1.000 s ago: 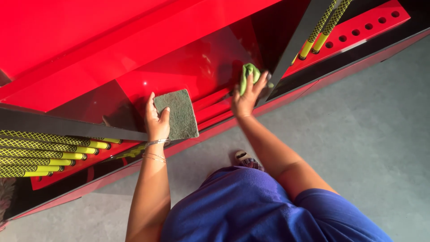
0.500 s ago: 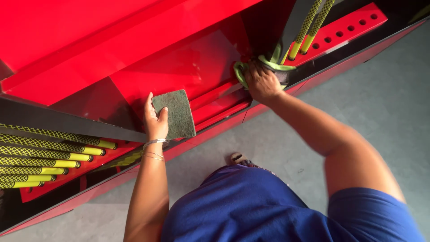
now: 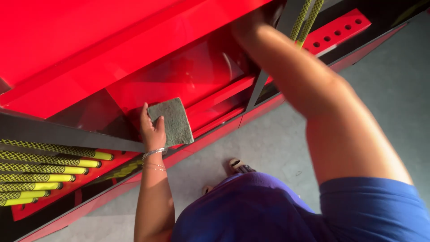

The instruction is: The person wipes the glossy red panels, edges, and lower sections of a storage cabinet using a green microfiber cloth and a green scrub pad, working along the unit from the upper shelves down to the lower panels and seams.

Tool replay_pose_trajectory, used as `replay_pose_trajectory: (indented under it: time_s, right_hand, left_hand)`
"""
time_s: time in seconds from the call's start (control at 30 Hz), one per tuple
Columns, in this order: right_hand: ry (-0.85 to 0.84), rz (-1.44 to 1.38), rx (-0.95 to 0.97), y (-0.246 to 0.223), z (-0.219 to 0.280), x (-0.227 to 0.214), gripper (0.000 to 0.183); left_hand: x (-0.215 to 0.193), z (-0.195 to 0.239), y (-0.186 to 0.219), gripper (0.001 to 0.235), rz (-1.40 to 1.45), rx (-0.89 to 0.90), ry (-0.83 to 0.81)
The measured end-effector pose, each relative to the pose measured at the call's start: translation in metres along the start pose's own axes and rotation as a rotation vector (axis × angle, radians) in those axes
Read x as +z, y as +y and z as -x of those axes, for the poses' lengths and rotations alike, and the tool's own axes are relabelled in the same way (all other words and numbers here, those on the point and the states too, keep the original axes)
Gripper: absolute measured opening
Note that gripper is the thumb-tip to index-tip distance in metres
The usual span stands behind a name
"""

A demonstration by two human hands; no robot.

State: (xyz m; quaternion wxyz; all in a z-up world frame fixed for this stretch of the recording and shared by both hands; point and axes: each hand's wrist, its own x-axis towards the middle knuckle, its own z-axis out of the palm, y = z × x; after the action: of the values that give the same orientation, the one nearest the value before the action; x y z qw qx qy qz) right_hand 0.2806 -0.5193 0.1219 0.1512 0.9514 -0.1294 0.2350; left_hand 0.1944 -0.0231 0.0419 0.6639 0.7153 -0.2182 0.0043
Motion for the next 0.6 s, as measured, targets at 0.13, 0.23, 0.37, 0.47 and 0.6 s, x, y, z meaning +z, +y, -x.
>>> replay_pose_trajectory:
  time_s: [0.13,0.23,0.37,0.47,0.6]
  right_hand:
    - [-0.184,0.441,-0.384,-0.035,0.102,0.013,0.068]
    - [-0.296,0.46,-0.361,-0.042,0.187,-0.031,0.061]
    - [-0.198,0.374,-0.512,-0.019,0.188,-0.106,0.054]
    - [0.025,0.342,-0.485,-0.003,0.152,-0.147,0.042]
    - [0.299,0.02,-0.379,0.021,0.128,-0.176,0.033]
  left_hand:
    - [0.004,0.0,-0.005,0.069,0.073,-0.017,0.033]
    - [0.01,-0.002,-0.009,0.066,0.005,0.037,0.093]
    - [0.036,-0.005,-0.007,0.066,-0.069,0.053,0.163]
    - [0.059,-0.005,0.003,0.065,-0.133,0.033,0.116]
    - [0.086,-0.005,0.02,0.065,-0.174,-0.074,0.071]
